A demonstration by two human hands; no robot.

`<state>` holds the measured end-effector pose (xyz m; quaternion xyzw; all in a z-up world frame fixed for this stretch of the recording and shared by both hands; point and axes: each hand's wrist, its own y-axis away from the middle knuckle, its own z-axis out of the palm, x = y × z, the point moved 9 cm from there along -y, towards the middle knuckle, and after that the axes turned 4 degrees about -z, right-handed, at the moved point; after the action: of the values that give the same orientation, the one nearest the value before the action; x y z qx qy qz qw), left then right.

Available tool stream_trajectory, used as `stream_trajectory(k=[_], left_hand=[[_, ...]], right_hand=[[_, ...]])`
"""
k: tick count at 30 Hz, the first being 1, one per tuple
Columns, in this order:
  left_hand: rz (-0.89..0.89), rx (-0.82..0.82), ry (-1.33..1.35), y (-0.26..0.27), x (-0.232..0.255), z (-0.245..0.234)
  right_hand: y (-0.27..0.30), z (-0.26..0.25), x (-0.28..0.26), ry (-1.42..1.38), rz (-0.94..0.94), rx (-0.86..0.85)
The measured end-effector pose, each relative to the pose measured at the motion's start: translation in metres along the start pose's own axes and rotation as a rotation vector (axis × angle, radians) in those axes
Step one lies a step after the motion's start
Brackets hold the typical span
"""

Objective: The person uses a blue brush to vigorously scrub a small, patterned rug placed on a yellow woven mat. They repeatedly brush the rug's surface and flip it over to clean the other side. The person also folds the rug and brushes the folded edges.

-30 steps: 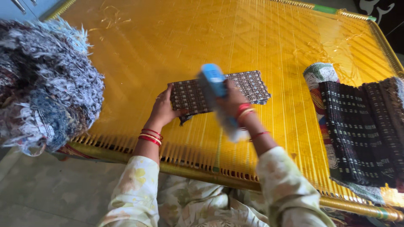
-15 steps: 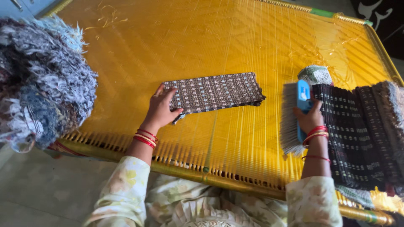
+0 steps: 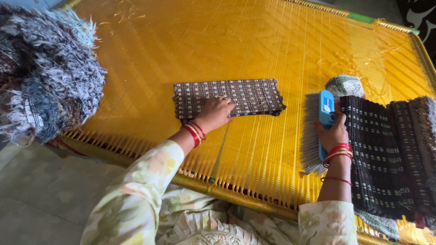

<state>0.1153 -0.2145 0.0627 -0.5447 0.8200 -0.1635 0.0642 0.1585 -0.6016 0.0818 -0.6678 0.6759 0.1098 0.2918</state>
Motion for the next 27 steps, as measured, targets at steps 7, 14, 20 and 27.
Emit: stream_trajectory(k=[7, 14, 20, 27], left_hand=[[0.057, -0.132, -0.098, -0.012, 0.006, 0.033], [0.345, -0.029, -0.312, -0.010, 0.029, 0.047], [0.303, -0.026, -0.456, -0.008, 0.023, 0.058], [0.262, -0.113, -0.435, -0.016, 0.017, 0.051]], right_hand=[[0.000, -0.002, -0.008, 0.019, -0.023, -0.002], [0.002, 0.001, -0.006, 0.034, -0.045, 0.000], [0.000, 0.004, -0.001, 0.028, -0.030, -0.015], [0.002, 0.001, -0.005, 0.030, -0.006, -0.026]])
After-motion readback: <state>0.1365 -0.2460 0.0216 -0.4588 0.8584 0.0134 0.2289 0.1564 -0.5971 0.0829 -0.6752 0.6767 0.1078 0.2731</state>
